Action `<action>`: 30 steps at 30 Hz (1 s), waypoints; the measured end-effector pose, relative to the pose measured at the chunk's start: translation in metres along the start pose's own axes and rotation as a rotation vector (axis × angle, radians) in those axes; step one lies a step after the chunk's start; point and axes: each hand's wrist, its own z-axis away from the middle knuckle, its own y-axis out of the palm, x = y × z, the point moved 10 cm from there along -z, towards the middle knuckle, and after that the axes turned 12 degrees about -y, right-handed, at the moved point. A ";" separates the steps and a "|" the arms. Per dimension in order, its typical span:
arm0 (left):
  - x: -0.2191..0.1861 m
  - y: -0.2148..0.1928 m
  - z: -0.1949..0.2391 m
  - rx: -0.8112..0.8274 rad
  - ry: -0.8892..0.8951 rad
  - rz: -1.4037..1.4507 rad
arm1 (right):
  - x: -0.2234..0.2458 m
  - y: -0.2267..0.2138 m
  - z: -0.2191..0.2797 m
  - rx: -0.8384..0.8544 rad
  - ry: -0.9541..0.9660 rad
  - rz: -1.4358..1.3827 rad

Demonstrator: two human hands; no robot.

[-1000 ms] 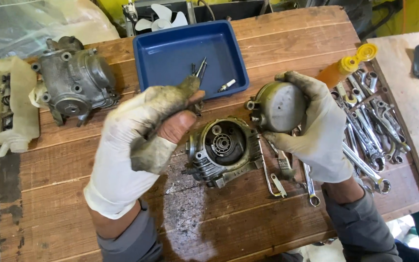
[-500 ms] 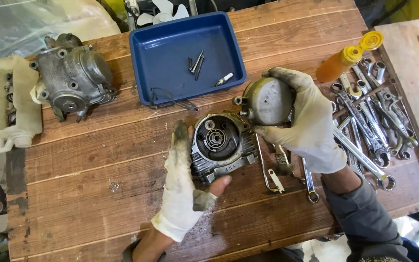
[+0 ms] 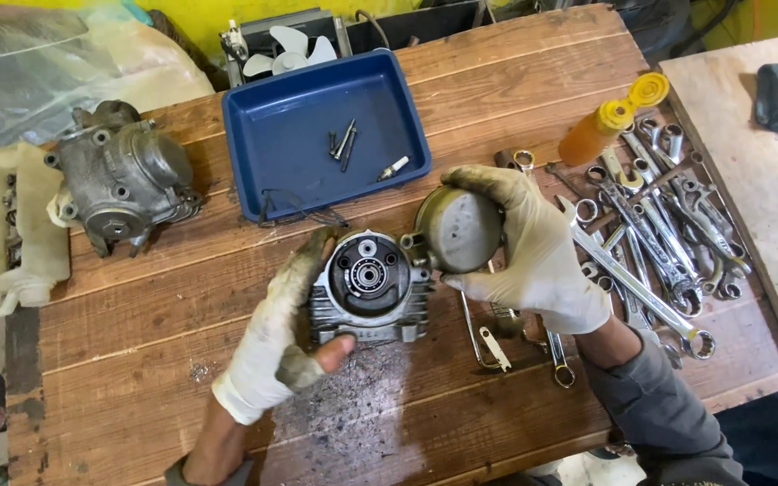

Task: The person is disassembling and cleaning a motorcycle engine component on a wooden workbench, using a wrench and a brush.

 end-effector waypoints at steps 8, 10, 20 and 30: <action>0.006 0.002 -0.027 0.392 -0.165 0.583 | 0.004 0.006 0.008 -0.018 -0.151 -0.061; 0.007 0.001 -0.031 0.401 -0.152 0.570 | 0.001 0.006 0.016 -0.026 -0.203 -0.076; -0.026 -0.010 -0.007 0.053 0.177 0.415 | 0.015 0.003 0.042 -0.151 -0.447 0.272; -0.054 0.030 0.037 -0.621 0.079 0.235 | -0.026 0.002 0.047 -0.438 -0.175 -0.063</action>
